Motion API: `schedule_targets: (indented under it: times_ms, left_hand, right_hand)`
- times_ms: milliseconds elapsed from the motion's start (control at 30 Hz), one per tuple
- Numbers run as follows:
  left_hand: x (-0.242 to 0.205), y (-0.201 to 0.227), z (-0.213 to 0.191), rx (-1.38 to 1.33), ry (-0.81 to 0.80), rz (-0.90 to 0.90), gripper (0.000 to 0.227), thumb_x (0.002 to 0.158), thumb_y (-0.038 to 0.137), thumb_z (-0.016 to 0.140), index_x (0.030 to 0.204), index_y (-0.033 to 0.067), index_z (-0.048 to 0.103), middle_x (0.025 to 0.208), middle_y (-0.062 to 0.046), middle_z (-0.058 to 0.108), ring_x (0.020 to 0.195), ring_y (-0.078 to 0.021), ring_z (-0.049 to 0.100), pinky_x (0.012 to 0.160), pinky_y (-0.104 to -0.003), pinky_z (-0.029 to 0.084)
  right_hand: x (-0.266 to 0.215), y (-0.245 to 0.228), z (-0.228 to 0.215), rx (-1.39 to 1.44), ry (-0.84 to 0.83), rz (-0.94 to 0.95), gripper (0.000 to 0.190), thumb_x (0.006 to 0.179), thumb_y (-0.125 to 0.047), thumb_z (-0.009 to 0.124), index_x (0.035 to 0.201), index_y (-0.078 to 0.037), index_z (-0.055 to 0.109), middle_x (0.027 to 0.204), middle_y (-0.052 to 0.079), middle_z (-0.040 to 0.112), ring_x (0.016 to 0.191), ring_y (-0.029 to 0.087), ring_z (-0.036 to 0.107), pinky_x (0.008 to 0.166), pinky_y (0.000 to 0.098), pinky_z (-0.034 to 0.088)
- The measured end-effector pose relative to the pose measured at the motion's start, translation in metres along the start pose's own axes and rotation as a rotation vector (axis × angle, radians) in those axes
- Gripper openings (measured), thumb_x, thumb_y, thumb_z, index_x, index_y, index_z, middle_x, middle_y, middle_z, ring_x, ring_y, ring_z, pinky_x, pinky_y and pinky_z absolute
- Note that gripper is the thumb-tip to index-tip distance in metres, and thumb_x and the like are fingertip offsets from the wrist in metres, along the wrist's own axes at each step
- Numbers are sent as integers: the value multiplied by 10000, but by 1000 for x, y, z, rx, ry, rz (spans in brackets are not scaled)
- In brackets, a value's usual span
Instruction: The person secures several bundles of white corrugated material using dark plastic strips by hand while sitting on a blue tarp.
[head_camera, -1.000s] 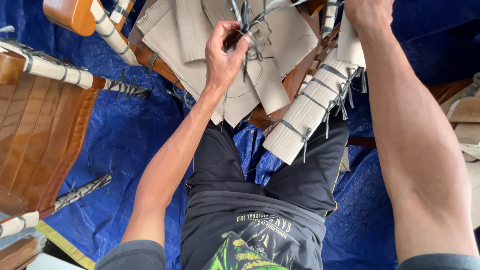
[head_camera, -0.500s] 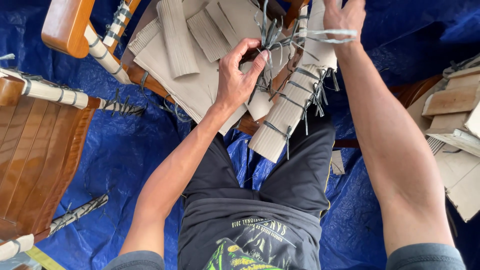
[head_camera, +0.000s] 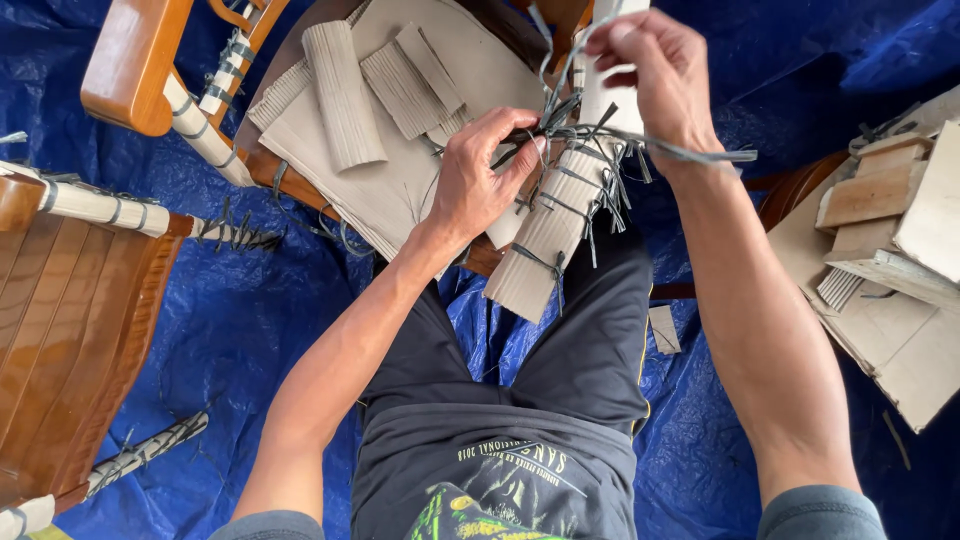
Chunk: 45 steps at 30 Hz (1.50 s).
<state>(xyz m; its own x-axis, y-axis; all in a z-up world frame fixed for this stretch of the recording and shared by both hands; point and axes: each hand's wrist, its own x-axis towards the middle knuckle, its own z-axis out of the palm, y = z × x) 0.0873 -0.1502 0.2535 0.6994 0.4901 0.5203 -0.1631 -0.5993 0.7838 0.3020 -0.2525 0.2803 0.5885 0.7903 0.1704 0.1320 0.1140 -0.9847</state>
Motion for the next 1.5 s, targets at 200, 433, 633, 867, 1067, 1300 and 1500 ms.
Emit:
schedule_targets:
  times_ms: [200,433,633,867,1067,1300,1500]
  left_hand:
    - [-2,9,-3,26,-14,53,175,1003,134,724,1134,25,683,1050,-93,738,971,-254,732,861,-375,563]
    - [-5,9,-13,-51,-30,-43,167,1027,134,690,1145,16,677,1076,-108,725,972,-254,735,838,-363,582]
    - [-8,-2,-13,62,-16,-62,153,1005,133,705,1109,20,701,1036,-108,745,941,-254,723,810,-352,572]
    - [-13,-9,-11,-240,50,-233,234,1024,237,714,1108,22,682,958,-47,751,920,-117,731,850,-290,596]
    - [-14,-8,-15,-553,95,-286,298,1041,270,701,1181,14,644,1036,-51,741,982,-120,698,929,-309,585]
    - [-19,13,-24,-828,120,-350,284,1047,238,694,1195,5,627,1079,-75,715,1005,-151,678,978,-340,567]
    - [-28,28,-27,-747,73,-321,258,1072,214,683,1206,3,620,1078,-70,715,1043,-120,657,1000,-300,537]
  right_hand:
    - [-20,-31,19,133,-186,135,296,1116,-263,557,1130,-32,741,971,-8,686,846,56,583,751,229,498]
    - [-23,-22,19,97,-98,44,312,1147,-286,573,1099,-16,722,909,-7,647,780,54,548,704,219,471]
    - [-28,-26,21,0,-49,29,311,1142,-280,559,1113,-8,708,934,21,674,812,69,613,704,225,519]
    - [-53,-11,19,-12,137,2,236,1144,-245,546,1204,-21,587,1060,61,680,878,85,651,729,231,547]
    - [-95,-17,32,-97,374,-282,200,1192,-213,559,1136,-21,552,1003,61,643,815,75,567,706,223,481]
    - [-120,-36,53,-73,213,-71,254,1159,-203,555,1124,12,686,871,8,648,715,36,516,643,196,430]
    - [-116,-59,64,76,108,20,304,1136,-215,556,1300,3,691,863,-3,658,671,20,487,595,178,412]
